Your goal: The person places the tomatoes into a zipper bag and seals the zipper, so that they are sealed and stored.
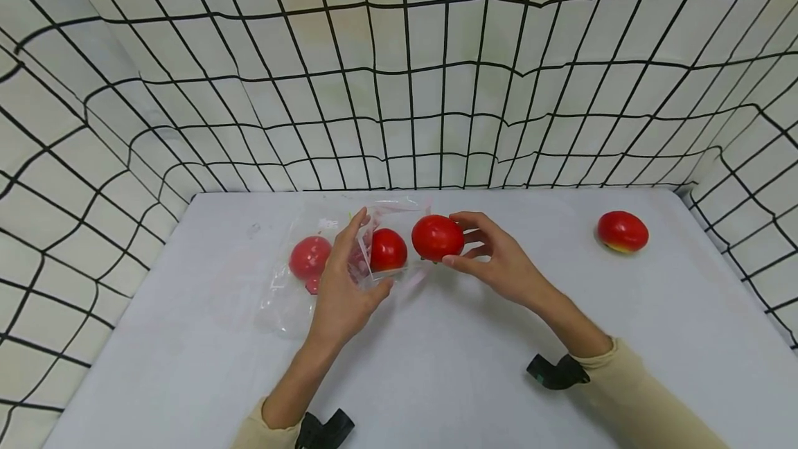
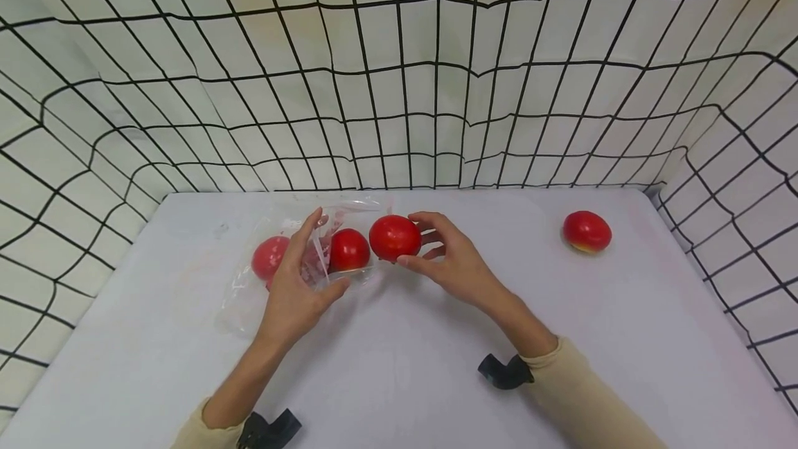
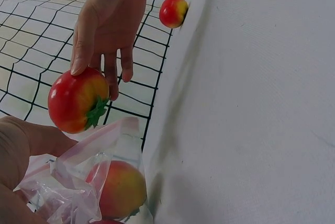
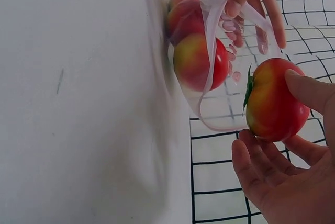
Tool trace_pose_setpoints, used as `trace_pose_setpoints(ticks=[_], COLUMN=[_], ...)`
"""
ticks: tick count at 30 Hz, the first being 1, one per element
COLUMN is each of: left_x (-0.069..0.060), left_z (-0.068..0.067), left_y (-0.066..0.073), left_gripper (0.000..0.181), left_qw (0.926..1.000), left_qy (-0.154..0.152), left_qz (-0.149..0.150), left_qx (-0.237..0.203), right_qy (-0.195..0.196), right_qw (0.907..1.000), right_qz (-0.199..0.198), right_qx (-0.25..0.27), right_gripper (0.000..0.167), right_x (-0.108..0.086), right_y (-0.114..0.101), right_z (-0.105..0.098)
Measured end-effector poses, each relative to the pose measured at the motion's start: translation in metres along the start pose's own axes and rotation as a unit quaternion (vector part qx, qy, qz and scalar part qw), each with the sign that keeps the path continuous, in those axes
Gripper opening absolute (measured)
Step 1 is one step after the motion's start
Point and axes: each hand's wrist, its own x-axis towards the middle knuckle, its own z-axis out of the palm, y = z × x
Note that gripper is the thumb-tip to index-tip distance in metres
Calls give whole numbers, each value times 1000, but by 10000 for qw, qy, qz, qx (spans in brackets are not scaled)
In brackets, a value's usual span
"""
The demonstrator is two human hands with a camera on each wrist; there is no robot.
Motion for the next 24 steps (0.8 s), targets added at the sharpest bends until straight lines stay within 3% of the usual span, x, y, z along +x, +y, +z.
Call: trace_pose_setpoints(ticks=[9, 24], left_x=[1, -1], left_z=[0, 0], left_y=[0, 0], left_gripper=[116, 115], left_qw=[10000, 9999], left_qy=[8, 5], left_qz=[35, 119], left_qx=[19, 0], right_qy=[34, 446], right_qw=[9998, 9977], right_qz=[-195, -344], right_qx=[-54, -371], right_gripper=[64, 65], right_x=[2, 10], right_y=[0, -1], right_z=[8, 27])
